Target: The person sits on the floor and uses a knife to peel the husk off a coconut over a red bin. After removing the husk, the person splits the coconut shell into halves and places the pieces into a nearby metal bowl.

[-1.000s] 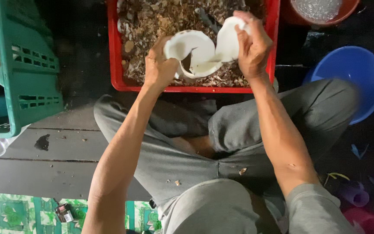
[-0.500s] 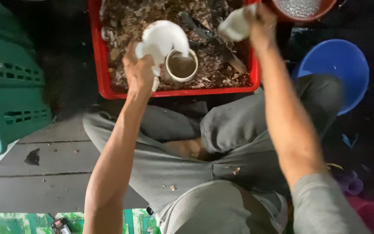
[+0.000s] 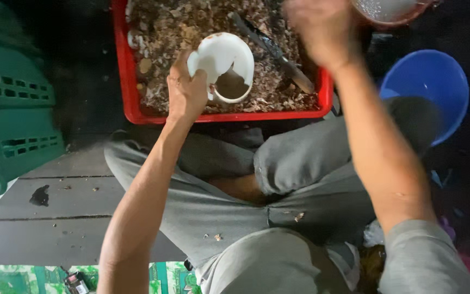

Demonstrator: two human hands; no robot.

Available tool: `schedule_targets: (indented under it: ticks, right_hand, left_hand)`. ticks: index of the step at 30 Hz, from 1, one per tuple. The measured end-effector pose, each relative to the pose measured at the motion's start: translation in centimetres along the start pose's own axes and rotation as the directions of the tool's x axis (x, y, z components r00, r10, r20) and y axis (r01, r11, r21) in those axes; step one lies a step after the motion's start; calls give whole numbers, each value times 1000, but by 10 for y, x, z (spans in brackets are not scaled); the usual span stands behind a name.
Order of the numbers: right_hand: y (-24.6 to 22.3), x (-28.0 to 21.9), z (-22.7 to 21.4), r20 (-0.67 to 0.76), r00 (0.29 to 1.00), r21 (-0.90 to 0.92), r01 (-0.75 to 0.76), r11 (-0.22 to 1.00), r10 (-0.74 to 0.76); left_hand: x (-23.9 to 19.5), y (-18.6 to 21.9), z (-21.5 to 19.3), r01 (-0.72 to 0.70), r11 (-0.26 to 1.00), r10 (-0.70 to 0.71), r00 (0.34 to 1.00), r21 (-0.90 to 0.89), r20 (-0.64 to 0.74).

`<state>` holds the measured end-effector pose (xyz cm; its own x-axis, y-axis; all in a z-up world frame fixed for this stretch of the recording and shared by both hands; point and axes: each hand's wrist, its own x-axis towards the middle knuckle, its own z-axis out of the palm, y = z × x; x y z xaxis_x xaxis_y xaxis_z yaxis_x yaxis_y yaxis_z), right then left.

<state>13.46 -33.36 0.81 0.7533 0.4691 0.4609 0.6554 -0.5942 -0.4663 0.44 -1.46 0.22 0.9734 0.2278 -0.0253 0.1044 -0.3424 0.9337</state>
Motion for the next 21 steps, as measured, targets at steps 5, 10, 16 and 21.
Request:
schedule_targets:
  ticks: [5, 10, 16, 21]
  right_hand:
    - [-127, 45, 16, 290, 920, 81, 250, 965, -263]
    - [-155, 48, -1, 553, 821, 199, 34, 979, -141]
    - [-148, 15, -4, 383, 879, 312, 166, 935, -284]
    - [-132, 7, -16, 443, 876, 440, -27, 898, -191]
  left_hand:
    - [-5, 35, 5, -282, 913, 262, 959, 295, 106]
    - [-14, 61, -33, -471, 851, 398, 867, 234, 300]
    - [-21, 88, -58, -591, 799, 484, 744, 114, 461]
    - [-21, 76, -71, -333, 927, 216, 849, 171, 482]
